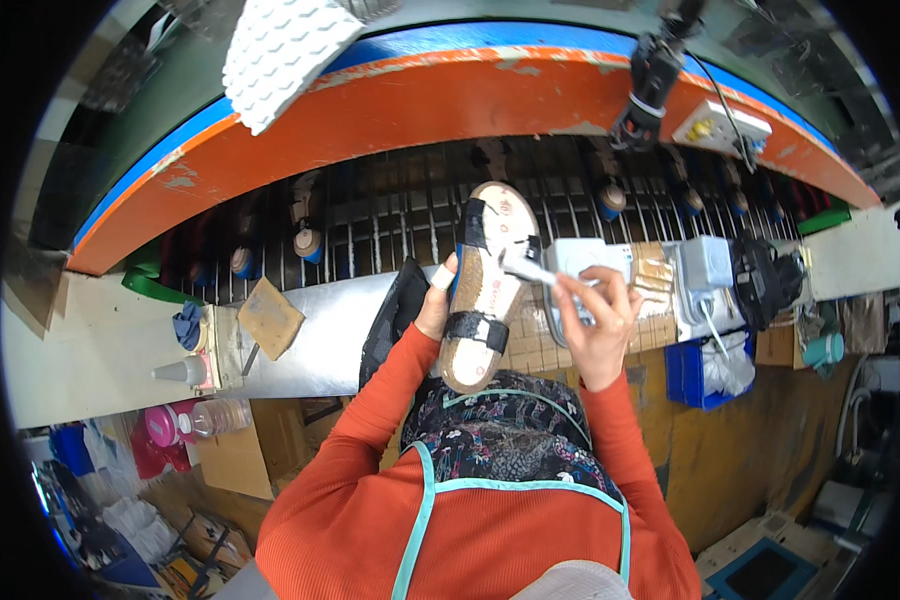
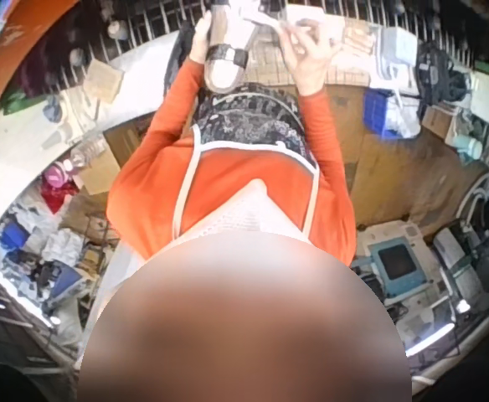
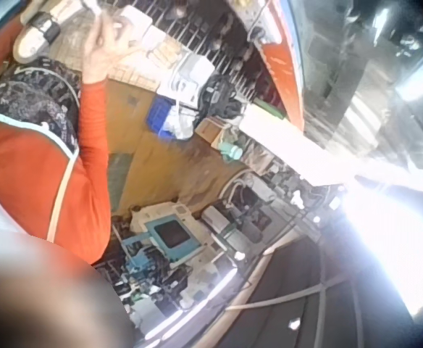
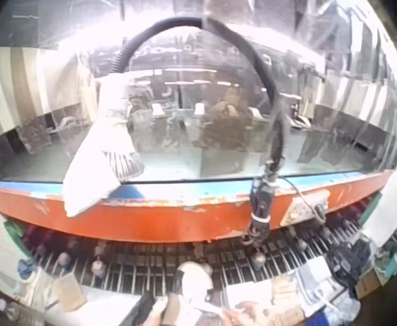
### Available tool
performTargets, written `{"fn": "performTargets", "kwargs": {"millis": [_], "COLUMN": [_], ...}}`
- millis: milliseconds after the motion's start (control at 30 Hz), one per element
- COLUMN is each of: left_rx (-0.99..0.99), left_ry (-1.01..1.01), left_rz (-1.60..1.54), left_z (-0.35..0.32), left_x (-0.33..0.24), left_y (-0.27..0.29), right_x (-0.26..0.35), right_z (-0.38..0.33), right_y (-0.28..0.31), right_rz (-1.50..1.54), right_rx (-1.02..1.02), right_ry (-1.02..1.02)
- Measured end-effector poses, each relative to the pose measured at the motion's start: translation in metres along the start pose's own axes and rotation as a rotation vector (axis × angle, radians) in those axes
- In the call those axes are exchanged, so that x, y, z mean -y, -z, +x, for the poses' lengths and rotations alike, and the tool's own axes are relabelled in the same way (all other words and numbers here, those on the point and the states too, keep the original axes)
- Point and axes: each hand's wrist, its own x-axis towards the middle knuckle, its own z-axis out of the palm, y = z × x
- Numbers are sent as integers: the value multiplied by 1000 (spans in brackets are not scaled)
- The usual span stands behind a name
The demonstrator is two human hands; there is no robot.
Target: The person holds a blue and black sandal and repeatedly applies a white substance from a small tube to the sole and strap areas. The person rotates the sandal to access different sections while continuing to apply the substance.
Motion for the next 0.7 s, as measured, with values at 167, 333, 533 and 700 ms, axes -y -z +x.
{"fn": "performTargets", "kwargs": {"millis": [167,333,533,700], "left_rx": [-110,-342,-455,-459], "left_ry": [-67,-17,-150,-104], "left_rz": [-250,-517,-616,-709], "left_z": [33,94,162,161], "left_x": [-18,-53,-83,-93], "left_y": [59,144,228,237], "right_x": [-23,-53,-78,-107], "right_z": [-11,-12,12,35], "right_y": [-25,-68,-130,-192], "right_rz": [582,821,839,241], "right_rx": [227,312,385,490], "right_ry": [-372,-645,-740,-682]}}
